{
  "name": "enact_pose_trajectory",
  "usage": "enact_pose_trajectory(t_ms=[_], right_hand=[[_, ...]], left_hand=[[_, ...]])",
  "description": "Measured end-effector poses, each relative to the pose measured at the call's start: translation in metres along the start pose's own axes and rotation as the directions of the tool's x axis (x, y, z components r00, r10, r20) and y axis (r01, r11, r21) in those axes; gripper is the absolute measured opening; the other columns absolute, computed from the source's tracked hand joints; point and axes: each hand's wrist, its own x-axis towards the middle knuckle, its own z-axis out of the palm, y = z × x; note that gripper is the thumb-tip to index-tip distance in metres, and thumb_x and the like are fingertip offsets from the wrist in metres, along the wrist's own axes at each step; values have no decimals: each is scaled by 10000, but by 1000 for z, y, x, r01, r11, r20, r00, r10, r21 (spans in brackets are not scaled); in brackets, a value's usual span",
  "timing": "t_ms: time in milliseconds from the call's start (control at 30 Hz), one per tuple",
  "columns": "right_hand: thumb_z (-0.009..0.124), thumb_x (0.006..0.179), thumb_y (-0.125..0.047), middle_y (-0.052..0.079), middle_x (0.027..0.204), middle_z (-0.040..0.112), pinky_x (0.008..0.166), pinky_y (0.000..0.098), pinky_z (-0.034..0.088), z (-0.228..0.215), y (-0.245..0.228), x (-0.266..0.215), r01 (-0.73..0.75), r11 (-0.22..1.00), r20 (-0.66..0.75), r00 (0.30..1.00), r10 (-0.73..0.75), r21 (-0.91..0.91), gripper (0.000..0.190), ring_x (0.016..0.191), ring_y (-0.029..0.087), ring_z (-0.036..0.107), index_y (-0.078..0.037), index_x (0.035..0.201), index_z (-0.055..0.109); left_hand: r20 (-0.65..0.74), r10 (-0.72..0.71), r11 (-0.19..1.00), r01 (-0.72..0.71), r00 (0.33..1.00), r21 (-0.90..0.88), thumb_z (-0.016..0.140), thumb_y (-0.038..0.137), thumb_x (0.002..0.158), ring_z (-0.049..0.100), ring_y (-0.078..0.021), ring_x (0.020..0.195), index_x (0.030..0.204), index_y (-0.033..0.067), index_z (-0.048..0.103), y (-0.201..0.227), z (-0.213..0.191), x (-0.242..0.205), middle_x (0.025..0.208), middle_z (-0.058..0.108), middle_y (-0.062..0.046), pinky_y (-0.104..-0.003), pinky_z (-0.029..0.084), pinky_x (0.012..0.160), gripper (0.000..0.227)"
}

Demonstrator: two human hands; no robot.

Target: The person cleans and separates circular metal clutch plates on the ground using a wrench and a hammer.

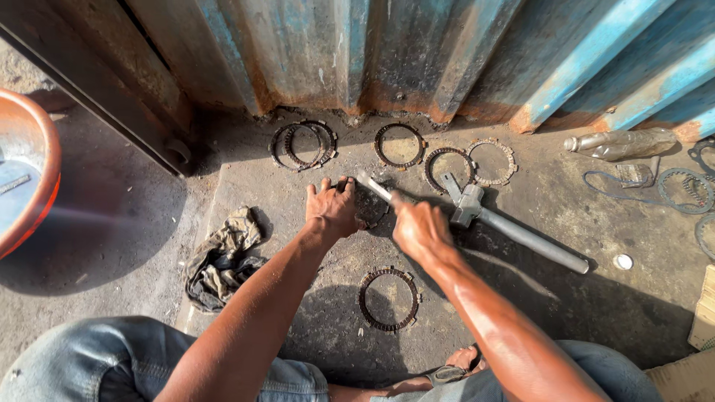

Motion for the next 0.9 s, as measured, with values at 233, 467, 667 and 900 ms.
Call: enact_pose_trajectory(t_ms=[233,467,667,900], right_hand=[[414,1000,-103,70,547,497,181,316,322,-14,-14,-7,27,999,-168,986,-22,27,597,319,169,417,-99,1596,386],[399,1082,-95,40,484,505,225,308,332,-20,-10,7,110,990,-181,976,-123,-84,444,306,137,419,-31,1519,439],[386,1039,-62,37,453,516,196,283,345,-1,4,3,196,946,-51,975,-216,-259,496,263,120,413,-7,1531,417],[456,1048,-149,15,463,493,197,297,309,2,11,11,225,974,-361,907,-214,-12,446,272,123,393,-35,1476,511]], left_hand=[[1,7,999,-7,1000,42,744,596,853,364,-271,1424,1642,115,168,2,1,1,1562,457,-28,-499,325,1110,1089],[4,5,1000,-5,1000,30,753,600,855,340,-296,1441,1630,112,164,1,-2,0,1637,341,-46,-529,288,1150,1090],[6,-12,1000,12,1000,7,765,597,838,335,-299,1452,1628,112,161,5,-1,0,1644,328,-30,-525,280,1160,1107],[-9,1,1000,-1,1000,-3,775,592,841,360,-310,1428,1626,113,179,5,0,5,1606,391,-50,-531,296,1133,1096]])
